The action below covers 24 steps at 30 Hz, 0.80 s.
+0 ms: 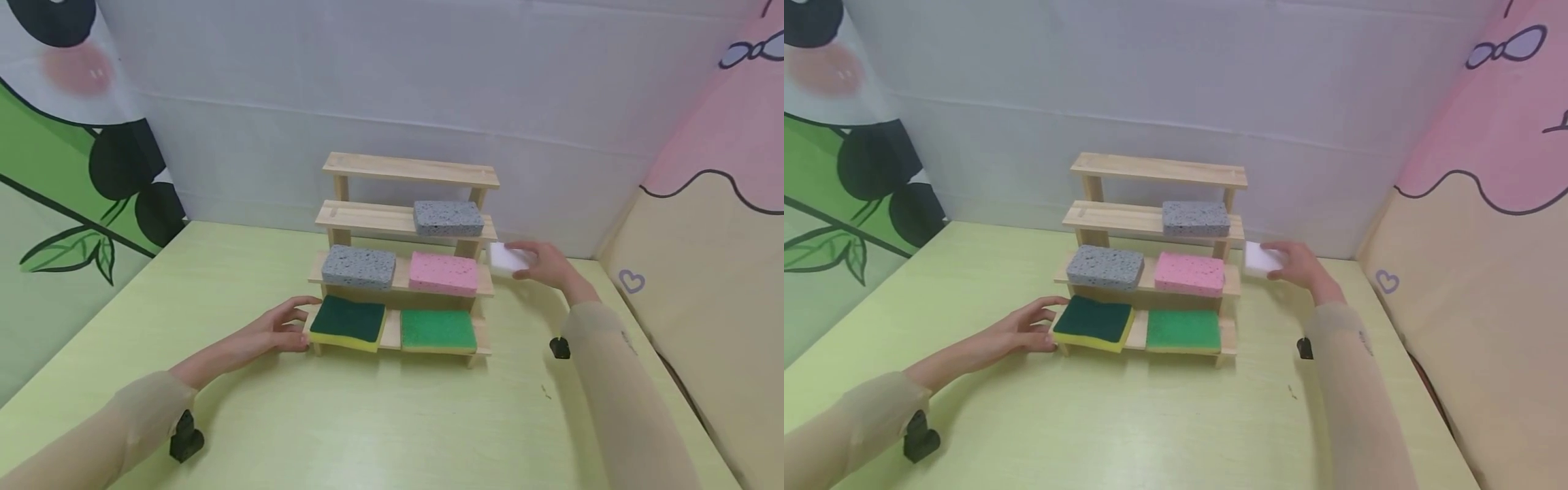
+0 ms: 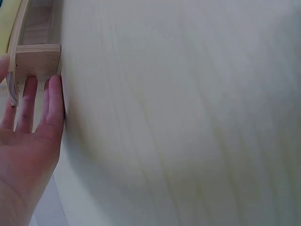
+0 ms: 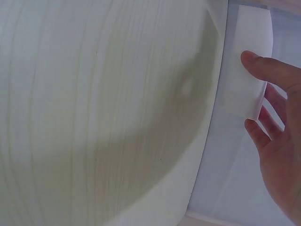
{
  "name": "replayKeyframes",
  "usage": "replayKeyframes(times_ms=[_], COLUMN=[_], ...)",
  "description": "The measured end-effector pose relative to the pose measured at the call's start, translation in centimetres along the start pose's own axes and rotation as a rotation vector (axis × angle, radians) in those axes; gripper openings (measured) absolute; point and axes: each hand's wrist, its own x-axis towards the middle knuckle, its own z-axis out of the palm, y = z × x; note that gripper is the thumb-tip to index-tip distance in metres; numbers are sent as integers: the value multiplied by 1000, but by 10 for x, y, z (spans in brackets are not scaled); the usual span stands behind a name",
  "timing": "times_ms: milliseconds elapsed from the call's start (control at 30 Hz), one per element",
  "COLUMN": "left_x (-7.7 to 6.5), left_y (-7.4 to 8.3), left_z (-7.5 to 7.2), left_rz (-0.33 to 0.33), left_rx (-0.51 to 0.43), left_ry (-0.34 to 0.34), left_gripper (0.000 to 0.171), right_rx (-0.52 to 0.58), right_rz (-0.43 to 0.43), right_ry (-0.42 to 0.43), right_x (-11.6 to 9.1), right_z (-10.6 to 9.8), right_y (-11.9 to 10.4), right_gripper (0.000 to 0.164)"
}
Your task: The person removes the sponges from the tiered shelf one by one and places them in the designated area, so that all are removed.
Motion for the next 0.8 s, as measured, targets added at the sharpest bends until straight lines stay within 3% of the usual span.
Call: replayKeyframes(times_ms=[300, 800], left_x=[2, 2], left_y=[-1, 0], left_z=[0, 1], left_rz=[10, 11], left_rx=[0, -5], left_ry=[-3, 1], left_gripper=[70, 70], right_rx=[5, 13], right_rz=[33, 35], right_ry=[-79, -139], right_x=[4, 1], right_z=[4, 14], right_y=[0, 4], right_gripper=[70, 66])
